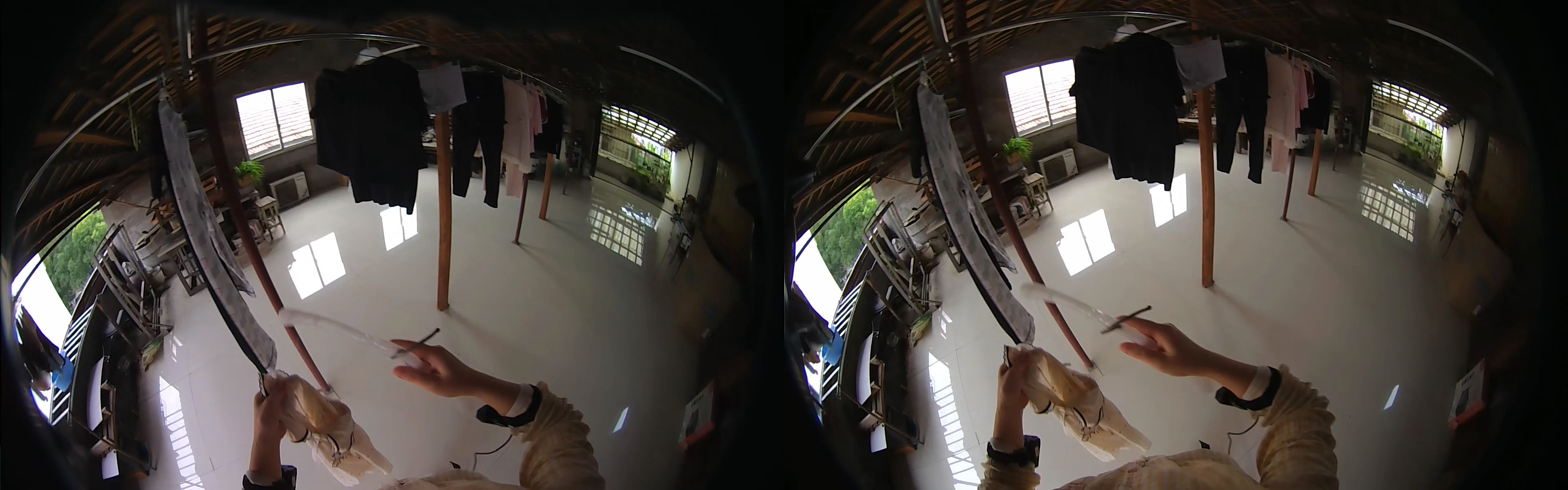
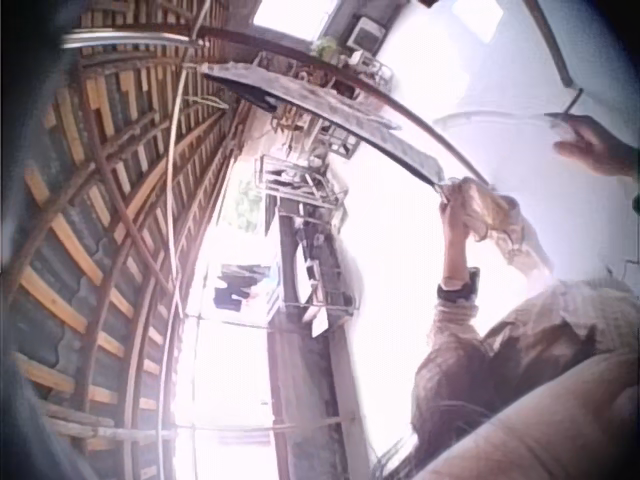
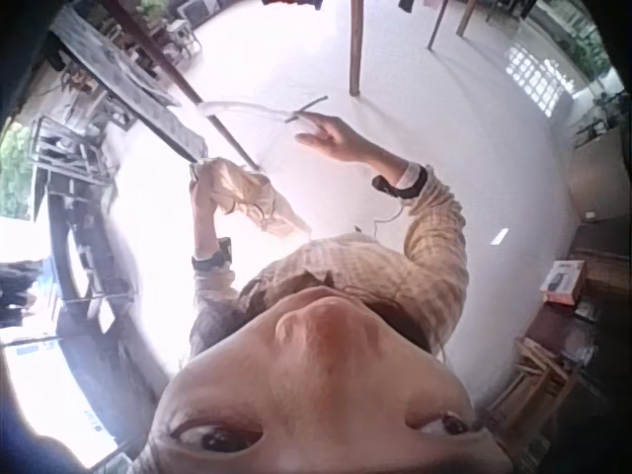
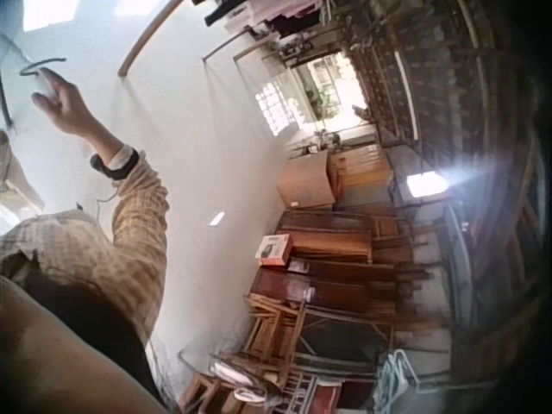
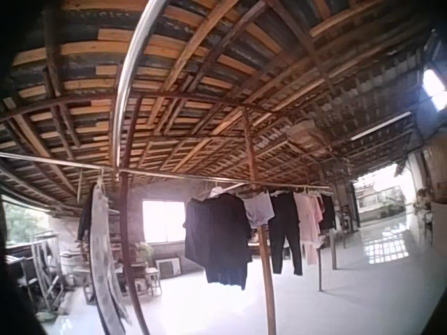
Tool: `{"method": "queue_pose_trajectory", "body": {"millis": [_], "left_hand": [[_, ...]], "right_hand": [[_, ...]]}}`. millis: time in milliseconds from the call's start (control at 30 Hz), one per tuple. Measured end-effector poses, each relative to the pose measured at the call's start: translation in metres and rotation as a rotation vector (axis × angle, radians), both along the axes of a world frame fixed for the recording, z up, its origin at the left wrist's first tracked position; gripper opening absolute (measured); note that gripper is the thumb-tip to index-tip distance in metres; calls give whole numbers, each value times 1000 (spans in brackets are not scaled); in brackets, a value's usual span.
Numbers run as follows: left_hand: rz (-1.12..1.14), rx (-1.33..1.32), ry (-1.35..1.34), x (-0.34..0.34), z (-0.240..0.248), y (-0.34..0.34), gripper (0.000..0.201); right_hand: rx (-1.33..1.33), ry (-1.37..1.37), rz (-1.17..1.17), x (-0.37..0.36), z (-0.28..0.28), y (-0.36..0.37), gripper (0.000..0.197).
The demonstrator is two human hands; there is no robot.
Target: The person picks up various garments from a chair and hangs them on a clothesline using clothespins and hangers. Items include socks, patterned shorts, a light blue garment, a white shirt, brown pants, and a towel. The person uses both hands to position and secure each item on the line.
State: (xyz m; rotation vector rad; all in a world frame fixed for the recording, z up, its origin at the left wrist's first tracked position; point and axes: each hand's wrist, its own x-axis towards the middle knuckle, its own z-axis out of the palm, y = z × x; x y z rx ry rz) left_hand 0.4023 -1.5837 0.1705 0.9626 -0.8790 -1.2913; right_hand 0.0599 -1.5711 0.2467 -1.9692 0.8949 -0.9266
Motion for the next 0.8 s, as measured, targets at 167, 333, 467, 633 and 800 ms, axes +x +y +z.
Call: {"method": "queue_pose_trajectory", "body": {"millis": [167,333,467,633,800], "left_hand": [[-42,-130,-84,-57,33,-43,19],[-319,-170,-618,-116,71,-39,21],[-509,-229,-623,-149,108,-24,21],[-438,-399,-750,-155,140,-32,25],[-202,-476,-887,-119,162,-65,20]], "right_hand": [[-122,105,122,-59,-31,28,44],[-79,33,137,-51,-44,21,47],[-120,-116,0,-22,-46,6,46],[-129,-183,-152,-17,-46,-5,37],[5,-388,-22,-32,-36,-5,20]]}}
